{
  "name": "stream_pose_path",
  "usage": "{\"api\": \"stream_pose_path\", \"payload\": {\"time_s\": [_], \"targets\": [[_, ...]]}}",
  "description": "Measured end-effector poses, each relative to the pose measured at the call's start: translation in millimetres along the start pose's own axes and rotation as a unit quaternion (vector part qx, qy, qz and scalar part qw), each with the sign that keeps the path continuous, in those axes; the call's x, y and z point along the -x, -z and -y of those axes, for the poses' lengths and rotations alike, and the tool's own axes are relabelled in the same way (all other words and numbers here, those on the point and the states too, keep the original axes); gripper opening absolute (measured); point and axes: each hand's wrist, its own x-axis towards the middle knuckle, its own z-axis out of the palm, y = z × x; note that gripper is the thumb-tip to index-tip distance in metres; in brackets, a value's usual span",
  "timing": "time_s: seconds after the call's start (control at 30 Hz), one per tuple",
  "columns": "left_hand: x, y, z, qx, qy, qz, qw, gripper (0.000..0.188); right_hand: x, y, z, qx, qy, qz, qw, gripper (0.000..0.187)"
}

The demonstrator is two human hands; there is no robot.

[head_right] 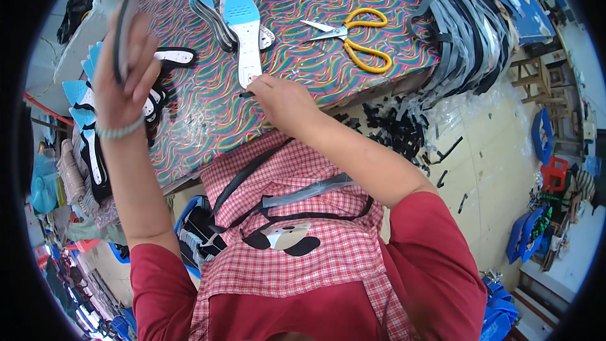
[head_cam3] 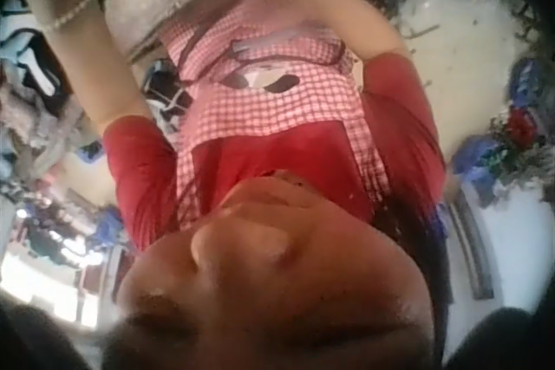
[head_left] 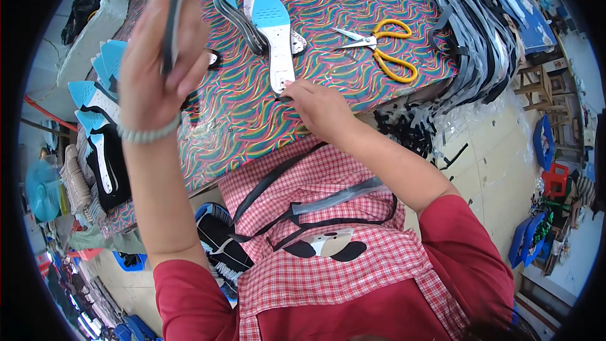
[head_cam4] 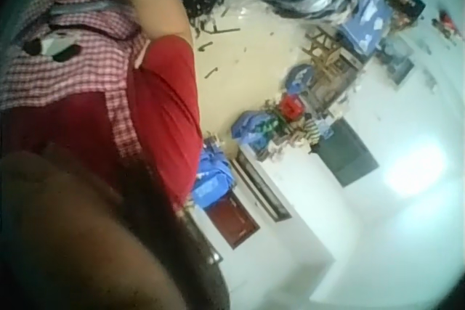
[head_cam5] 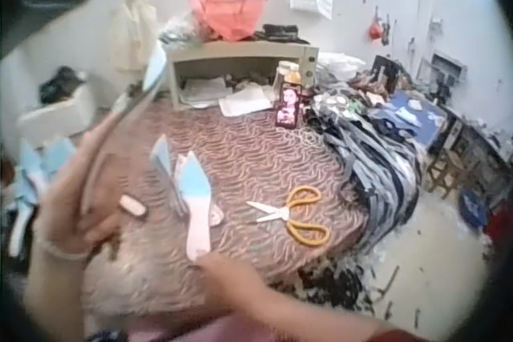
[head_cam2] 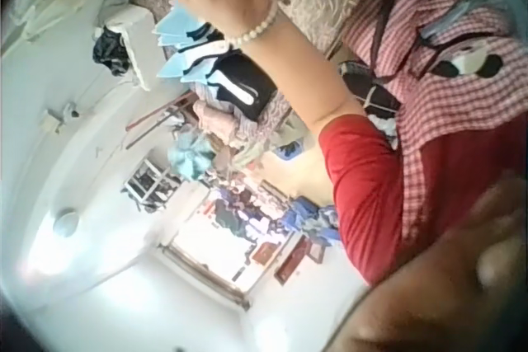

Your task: The person attaches black elastic straps to light blue and white shoe insoles. They pick up an insole, wrap the strap around its edges, and trim the excess with yellow-handled scissors. The process is repeated for multiple insoles, with finished pieces stacked on the table.

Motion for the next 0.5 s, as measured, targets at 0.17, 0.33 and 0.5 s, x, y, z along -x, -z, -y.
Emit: {"api": "stream_pose_path", "payload": {"time_s": [0.17, 0.33, 0.5], "targets": [[119, 22, 10, -0.533, 0.037, -0.084, 0.841, 0.062, 28, 76, 22, -0.568, -0.317, -0.025, 0.759, 0.018], [190, 66, 80, -0.714, 0.168, -0.149, 0.663, 0.070, 42, 93, 34, -0.609, -0.269, 0.141, 0.733, 0.017], [127, 85, 98, -0.706, 0.102, -0.269, 0.647, 0.066, 2, 10, 47, -0.342, -0.182, 0.089, 0.918, 0.016]]}}
